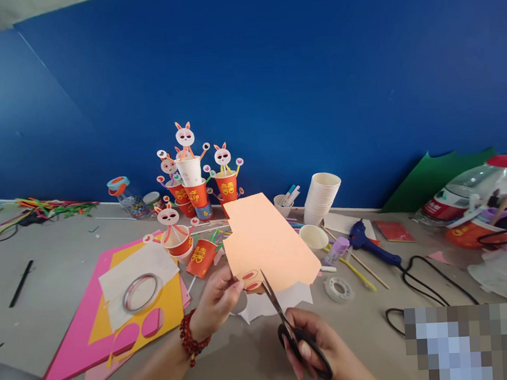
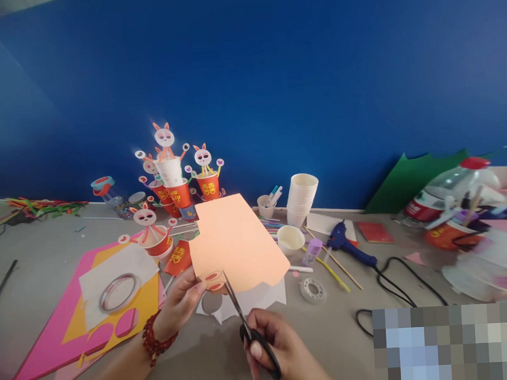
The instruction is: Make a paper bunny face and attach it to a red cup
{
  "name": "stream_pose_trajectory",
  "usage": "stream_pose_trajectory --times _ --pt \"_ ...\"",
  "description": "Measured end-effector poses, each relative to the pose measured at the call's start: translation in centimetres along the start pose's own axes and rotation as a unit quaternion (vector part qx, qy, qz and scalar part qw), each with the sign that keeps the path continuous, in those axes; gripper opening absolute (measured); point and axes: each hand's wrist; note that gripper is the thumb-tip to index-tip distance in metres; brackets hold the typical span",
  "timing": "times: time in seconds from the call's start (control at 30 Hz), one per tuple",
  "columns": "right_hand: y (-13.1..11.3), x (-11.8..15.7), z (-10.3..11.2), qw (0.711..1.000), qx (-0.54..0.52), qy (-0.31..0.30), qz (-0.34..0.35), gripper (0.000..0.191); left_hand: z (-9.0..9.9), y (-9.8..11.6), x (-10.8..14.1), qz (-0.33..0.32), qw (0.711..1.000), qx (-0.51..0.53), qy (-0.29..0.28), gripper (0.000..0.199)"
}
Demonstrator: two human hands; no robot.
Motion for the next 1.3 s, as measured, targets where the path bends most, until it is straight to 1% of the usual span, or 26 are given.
stream_pose_trajectory --times 0.1,0.23,0.3,0.47,0.57,0.7,0.83,1.0,1.17,1.3 --pt "0.4 -0.1 -0.3 1.000 -0.004 0.014 -0.002 0.057 -0.2 -0.4 0.3 0.004 1.000 -0.013 -0.010 0.033" --pt "0.6 -0.2 -0.4 1.000 -0.013 0.020 0.000 0.057 0.1 -1.2 0.7 -0.007 0.997 -0.076 -0.006 0.033" --pt "0.7 -0.2 -0.5 1.000 -0.013 0.024 0.001 0.057 0.2 -1.4 0.8 -0.008 0.996 -0.090 -0.008 0.033" --pt "0.8 -0.2 -0.4 1.000 -0.010 0.028 -0.002 0.058 0.2 -1.2 0.8 0.001 0.997 -0.081 -0.016 0.035" --pt "0.7 -0.2 -0.4 0.999 -0.003 0.034 -0.006 0.058 0.2 -1.0 0.7 0.010 0.997 -0.074 -0.015 0.033" --pt "0.5 -0.1 -0.4 0.999 0.005 0.040 -0.011 0.059 0.4 -0.9 0.6 0.024 0.998 -0.055 -0.029 0.032" --pt "0.8 -0.1 -0.3 0.999 0.002 0.035 -0.024 0.060 0.4 -0.7 0.5 0.025 0.997 -0.066 -0.028 0.028" --pt "0.9 -0.1 -0.4 0.999 0.013 0.037 -0.019 0.060 0.2 -0.5 0.4 0.038 0.997 -0.052 -0.048 0.031" --pt "1.0 -0.1 -0.5 0.999 0.010 0.039 -0.006 0.058 0.1 -0.5 0.5 0.039 0.997 -0.054 -0.045 0.032" --pt "1.4 -0.1 -0.5 0.999 0.008 0.043 -0.012 0.057 0.0 -0.5 0.5 0.033 0.997 -0.057 -0.041 0.034"
Point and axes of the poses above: each hand's wrist, its own x-axis away from the middle knuckle, its own z-axis out of the back of the hand, y = z × x, and after that the axes turned 1 degree about -z, right-handed
